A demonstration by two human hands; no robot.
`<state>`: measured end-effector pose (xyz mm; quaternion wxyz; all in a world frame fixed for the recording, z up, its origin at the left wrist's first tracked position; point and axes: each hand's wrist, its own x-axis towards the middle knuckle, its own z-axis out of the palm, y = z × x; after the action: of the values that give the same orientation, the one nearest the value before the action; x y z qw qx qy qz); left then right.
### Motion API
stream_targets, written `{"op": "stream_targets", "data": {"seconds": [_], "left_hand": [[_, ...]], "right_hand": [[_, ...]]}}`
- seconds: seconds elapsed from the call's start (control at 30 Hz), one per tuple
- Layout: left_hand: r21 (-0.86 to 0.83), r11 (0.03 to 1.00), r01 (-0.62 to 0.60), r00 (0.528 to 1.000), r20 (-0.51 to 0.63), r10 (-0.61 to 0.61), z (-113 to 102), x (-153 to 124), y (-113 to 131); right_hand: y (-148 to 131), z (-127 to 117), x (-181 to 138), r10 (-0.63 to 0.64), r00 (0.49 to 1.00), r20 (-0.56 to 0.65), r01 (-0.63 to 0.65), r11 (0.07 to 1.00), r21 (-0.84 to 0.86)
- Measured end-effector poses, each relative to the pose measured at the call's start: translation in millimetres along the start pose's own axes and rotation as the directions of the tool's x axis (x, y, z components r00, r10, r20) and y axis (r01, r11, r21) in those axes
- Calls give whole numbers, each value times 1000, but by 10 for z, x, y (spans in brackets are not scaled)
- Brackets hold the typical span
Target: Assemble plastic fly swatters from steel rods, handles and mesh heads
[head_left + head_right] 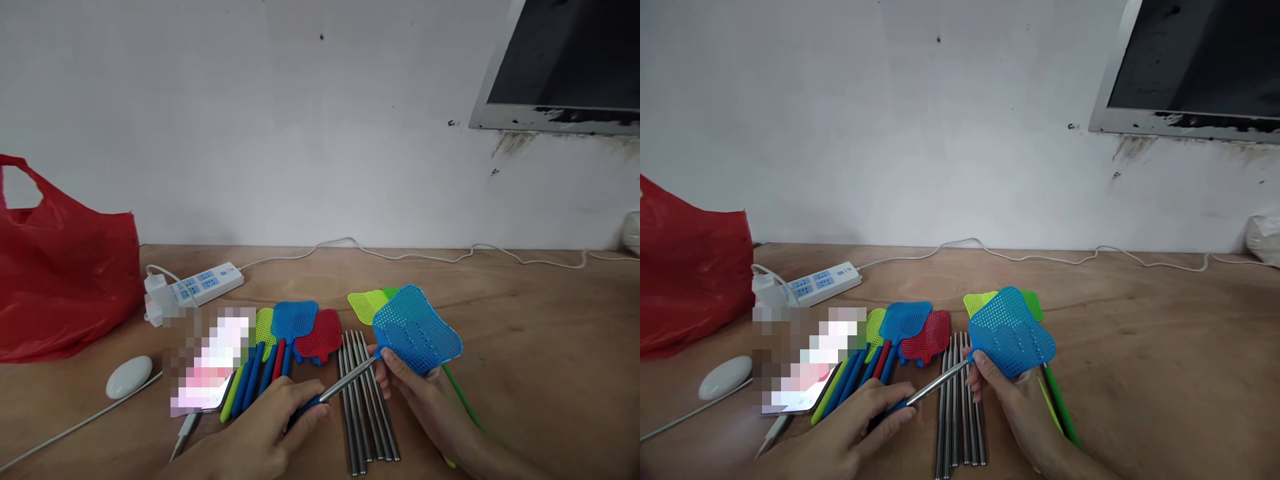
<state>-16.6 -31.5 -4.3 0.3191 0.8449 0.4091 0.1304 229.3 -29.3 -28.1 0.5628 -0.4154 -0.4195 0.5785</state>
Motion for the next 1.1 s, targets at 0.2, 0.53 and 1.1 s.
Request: {"op": "stream_targets", "data": {"seconds": [0.2, 0.53, 1.1], "left_hand": [[18, 999, 50, 999, -9, -50, -7, 20, 83], [131, 991, -14, 999, -49, 20, -45, 24, -52], [96, 995, -14, 999, -43, 19, -46, 22, 93]], "right_hand": [[35, -14, -20, -25, 999, -41, 25, 1000, 12], [-38, -31, 67, -63, 969, -238, 88, 991, 99], [-117, -36, 57, -84, 995, 52, 84, 996, 4]]}}
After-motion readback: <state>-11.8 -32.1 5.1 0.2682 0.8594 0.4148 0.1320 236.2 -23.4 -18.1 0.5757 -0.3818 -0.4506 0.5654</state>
